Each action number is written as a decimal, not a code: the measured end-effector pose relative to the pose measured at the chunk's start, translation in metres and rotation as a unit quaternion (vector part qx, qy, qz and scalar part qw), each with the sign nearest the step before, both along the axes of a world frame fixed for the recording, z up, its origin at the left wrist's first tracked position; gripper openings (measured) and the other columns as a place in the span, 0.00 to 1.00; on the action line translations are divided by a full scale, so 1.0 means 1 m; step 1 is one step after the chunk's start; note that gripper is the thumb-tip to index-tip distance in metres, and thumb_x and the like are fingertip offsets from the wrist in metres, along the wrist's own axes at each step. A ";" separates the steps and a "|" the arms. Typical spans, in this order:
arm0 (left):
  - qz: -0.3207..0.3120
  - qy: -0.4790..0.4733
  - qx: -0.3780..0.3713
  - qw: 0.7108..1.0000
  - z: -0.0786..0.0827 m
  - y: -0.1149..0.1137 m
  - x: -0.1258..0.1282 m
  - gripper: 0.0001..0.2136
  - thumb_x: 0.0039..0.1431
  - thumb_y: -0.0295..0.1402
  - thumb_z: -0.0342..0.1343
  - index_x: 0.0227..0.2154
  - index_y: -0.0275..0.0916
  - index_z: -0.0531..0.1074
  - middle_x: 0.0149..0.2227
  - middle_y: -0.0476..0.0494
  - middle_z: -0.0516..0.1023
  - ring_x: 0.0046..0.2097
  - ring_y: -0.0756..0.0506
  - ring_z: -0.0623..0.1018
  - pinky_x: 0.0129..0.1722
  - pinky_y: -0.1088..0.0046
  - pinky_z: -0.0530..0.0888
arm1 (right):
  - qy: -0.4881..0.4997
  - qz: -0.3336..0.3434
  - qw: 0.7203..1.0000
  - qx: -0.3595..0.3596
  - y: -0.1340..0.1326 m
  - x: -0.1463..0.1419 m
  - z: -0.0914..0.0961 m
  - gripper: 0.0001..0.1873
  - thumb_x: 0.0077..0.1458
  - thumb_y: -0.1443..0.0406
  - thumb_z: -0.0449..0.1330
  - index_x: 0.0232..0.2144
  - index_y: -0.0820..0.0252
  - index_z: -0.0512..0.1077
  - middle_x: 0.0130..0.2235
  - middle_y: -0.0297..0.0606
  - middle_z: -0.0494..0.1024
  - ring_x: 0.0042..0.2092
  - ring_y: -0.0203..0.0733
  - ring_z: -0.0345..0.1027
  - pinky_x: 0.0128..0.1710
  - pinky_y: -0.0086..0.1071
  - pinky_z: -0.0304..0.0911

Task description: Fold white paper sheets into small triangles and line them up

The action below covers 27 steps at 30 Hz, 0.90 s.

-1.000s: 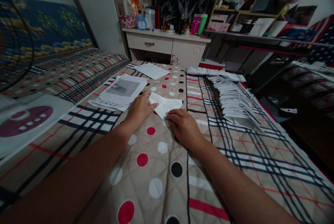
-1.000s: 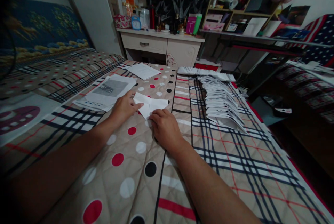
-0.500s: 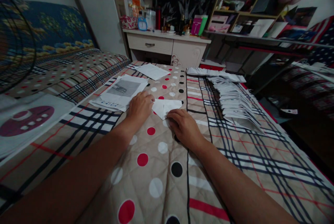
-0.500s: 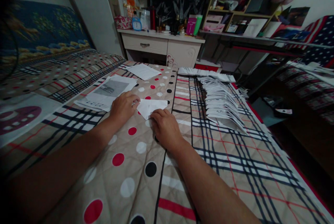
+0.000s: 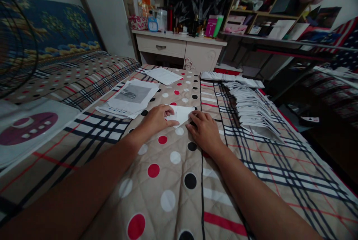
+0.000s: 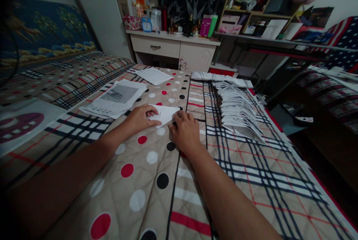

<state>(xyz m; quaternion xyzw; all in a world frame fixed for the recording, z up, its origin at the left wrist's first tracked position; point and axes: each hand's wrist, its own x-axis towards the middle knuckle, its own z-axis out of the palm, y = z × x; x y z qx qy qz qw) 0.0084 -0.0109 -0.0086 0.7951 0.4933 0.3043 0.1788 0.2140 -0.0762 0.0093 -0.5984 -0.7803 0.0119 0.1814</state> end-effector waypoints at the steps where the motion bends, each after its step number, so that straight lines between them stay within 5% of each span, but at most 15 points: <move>1: 0.001 0.001 -0.003 1.000 0.000 -0.001 0.000 0.20 0.40 0.42 0.71 0.35 0.38 0.76 0.34 0.46 0.75 0.34 0.47 0.73 0.35 0.70 0.70 | -0.005 -0.013 1.000 0.003 0.001 0.001 0.000 0.19 0.61 0.60 0.56 0.53 0.59 0.72 0.59 0.46 0.69 0.56 0.57 0.61 0.52 0.50 0.62; 7: 0.058 0.043 0.041 0.997 0.007 -0.002 0.010 0.14 0.49 0.39 0.68 0.36 0.39 0.76 0.38 0.45 0.76 0.37 0.45 0.75 0.37 0.69 0.71 | 0.031 -0.029 0.999 0.011 0.006 0.006 -0.005 0.20 0.60 0.59 0.57 0.53 0.59 0.72 0.57 0.45 0.71 0.56 0.56 0.62 0.52 0.48 0.61; 14: 0.096 0.114 0.106 0.983 0.009 0.005 0.016 0.21 0.53 0.35 0.65 0.50 0.40 0.73 0.52 0.40 0.75 0.54 0.36 0.72 0.54 0.59 0.68 | 0.132 -0.069 0.988 0.042 0.020 0.008 -0.013 0.21 0.57 0.60 0.59 0.51 0.62 0.71 0.51 0.48 0.75 0.52 0.53 0.67 0.52 0.44 0.63; 21: 0.077 0.073 0.072 0.992 0.001 0.013 0.012 0.25 0.53 0.34 0.64 0.55 0.38 0.70 0.54 0.39 0.76 0.55 0.37 0.74 0.55 0.59 0.68 | 0.127 -0.076 0.988 0.049 0.039 0.003 -0.015 0.34 0.49 0.55 0.65 0.56 0.63 0.66 0.53 0.50 0.74 0.52 0.56 0.67 0.50 0.46 0.64; 27: 0.060 -0.015 0.049 0.997 0.005 0.014 0.010 0.27 0.46 0.31 0.69 0.52 0.38 0.73 0.49 0.39 0.78 0.50 0.40 0.76 0.53 0.62 0.71 | 0.223 -0.076 0.972 0.002 0.044 0.006 -0.015 0.33 0.49 0.59 0.65 0.57 0.61 0.66 0.44 0.43 0.78 0.40 0.44 0.71 0.40 0.38 0.66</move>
